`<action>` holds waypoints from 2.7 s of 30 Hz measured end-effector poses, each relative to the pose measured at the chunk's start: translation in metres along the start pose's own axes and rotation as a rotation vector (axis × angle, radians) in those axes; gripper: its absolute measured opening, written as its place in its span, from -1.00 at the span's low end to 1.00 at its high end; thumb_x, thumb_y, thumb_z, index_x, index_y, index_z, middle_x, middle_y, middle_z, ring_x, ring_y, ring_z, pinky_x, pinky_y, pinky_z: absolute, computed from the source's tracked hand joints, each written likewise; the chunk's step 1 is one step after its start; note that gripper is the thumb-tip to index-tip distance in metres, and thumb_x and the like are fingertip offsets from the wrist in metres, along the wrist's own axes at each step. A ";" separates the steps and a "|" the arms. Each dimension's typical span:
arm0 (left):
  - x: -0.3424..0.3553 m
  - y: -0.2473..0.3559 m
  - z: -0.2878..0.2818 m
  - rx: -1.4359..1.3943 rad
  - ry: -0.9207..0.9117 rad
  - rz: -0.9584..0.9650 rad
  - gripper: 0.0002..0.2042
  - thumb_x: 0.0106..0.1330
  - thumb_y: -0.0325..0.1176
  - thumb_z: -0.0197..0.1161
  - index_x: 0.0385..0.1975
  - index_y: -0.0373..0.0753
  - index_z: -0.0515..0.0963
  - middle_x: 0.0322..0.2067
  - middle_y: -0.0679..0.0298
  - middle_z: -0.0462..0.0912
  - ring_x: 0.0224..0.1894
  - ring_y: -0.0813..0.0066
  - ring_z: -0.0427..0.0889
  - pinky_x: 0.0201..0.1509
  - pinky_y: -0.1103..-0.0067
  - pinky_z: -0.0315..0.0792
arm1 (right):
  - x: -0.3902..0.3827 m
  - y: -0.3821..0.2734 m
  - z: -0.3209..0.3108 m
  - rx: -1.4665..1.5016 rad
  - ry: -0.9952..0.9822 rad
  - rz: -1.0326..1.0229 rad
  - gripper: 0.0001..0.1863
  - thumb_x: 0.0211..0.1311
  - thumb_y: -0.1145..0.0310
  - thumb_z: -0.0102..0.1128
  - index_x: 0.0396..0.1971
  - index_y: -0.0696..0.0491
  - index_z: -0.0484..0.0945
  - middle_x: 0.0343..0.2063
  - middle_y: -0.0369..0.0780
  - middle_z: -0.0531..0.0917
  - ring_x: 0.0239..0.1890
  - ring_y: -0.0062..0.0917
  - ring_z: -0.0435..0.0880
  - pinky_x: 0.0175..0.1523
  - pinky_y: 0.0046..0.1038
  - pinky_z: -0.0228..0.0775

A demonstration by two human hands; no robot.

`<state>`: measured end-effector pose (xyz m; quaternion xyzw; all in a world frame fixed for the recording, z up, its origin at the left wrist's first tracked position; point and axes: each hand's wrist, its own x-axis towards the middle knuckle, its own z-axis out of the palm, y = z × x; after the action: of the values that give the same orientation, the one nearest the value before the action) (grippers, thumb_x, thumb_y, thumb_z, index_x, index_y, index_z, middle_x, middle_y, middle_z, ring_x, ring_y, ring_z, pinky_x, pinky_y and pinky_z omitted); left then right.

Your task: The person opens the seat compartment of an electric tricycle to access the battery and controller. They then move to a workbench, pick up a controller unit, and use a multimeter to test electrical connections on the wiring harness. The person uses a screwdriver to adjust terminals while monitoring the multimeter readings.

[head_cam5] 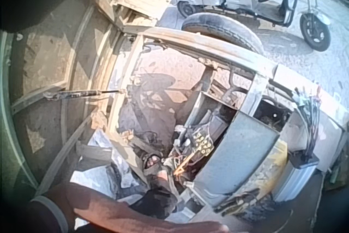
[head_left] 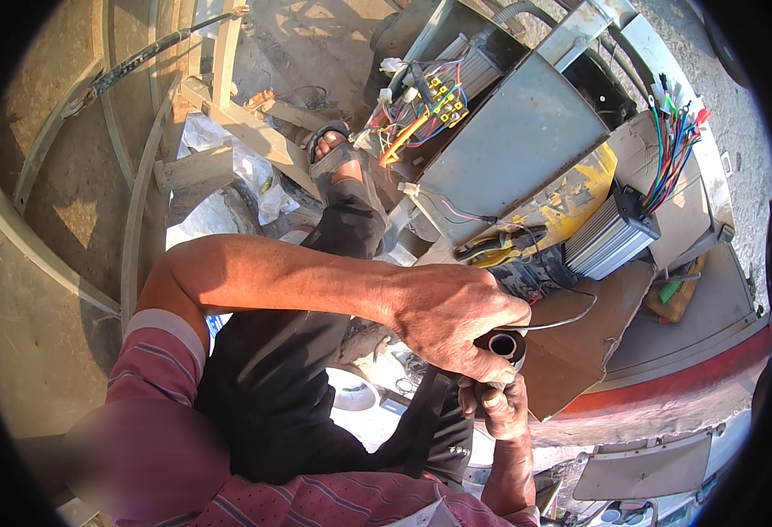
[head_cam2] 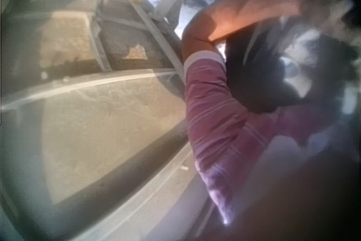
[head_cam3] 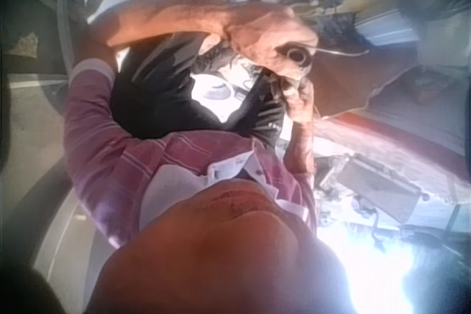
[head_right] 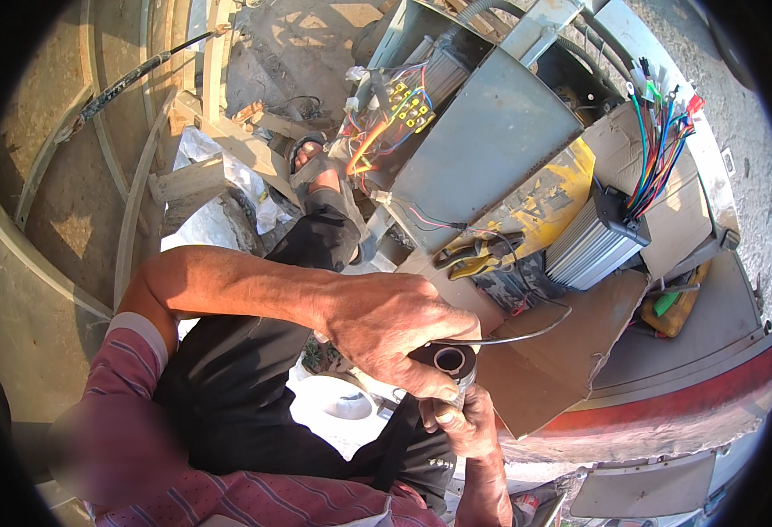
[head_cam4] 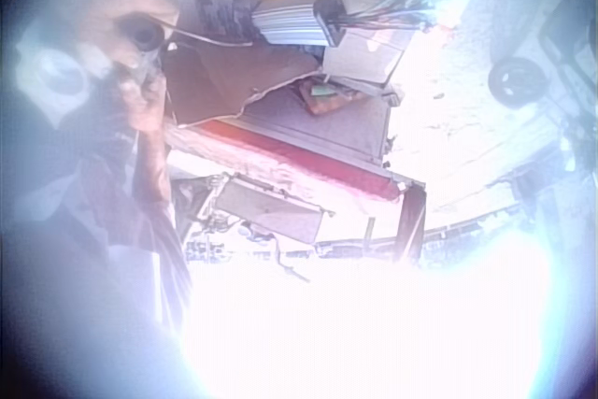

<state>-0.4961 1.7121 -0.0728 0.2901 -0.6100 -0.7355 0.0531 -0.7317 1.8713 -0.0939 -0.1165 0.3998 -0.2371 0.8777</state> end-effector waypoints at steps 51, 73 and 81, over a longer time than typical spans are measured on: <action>-0.008 -0.003 -0.002 -0.048 0.030 0.032 -0.60 0.25 -0.07 0.37 -0.42 -0.36 0.53 -0.56 -0.04 0.64 -0.44 -0.04 0.72 -0.37 0.23 0.51 | 0.005 -0.003 0.000 0.068 -0.067 0.097 -0.29 0.19 -0.24 0.46 -0.19 0.23 0.62 -0.56 -0.26 0.61 -0.53 -0.57 0.57 -0.37 -0.48 0.41; -0.021 -0.014 -0.015 -0.040 0.039 0.053 -0.65 0.32 -0.14 0.42 -0.23 -0.34 0.55 -0.49 0.10 0.71 -0.42 0.11 0.74 -0.37 0.32 0.53 | 0.024 -0.015 0.005 0.028 -0.113 0.126 -0.25 0.22 -0.24 0.43 -0.12 0.29 0.64 -0.58 -0.22 0.60 -0.53 -0.55 0.57 -0.35 -0.46 0.43; -0.025 -0.023 -0.019 0.067 0.183 0.043 -0.60 0.28 -0.08 0.35 -0.41 -0.37 0.50 -0.57 -0.07 0.62 -0.48 -0.13 0.68 -0.40 0.18 0.49 | 0.040 -0.013 0.017 -0.256 0.072 -0.030 -0.33 0.26 -0.21 0.43 -0.16 0.22 0.59 -0.51 -0.28 0.62 -0.50 -0.65 0.56 -0.39 -0.58 0.39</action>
<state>-0.4593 1.7119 -0.0867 0.3447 -0.6329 -0.6837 0.1147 -0.7003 1.8398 -0.1036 -0.2251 0.4562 -0.2012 0.8371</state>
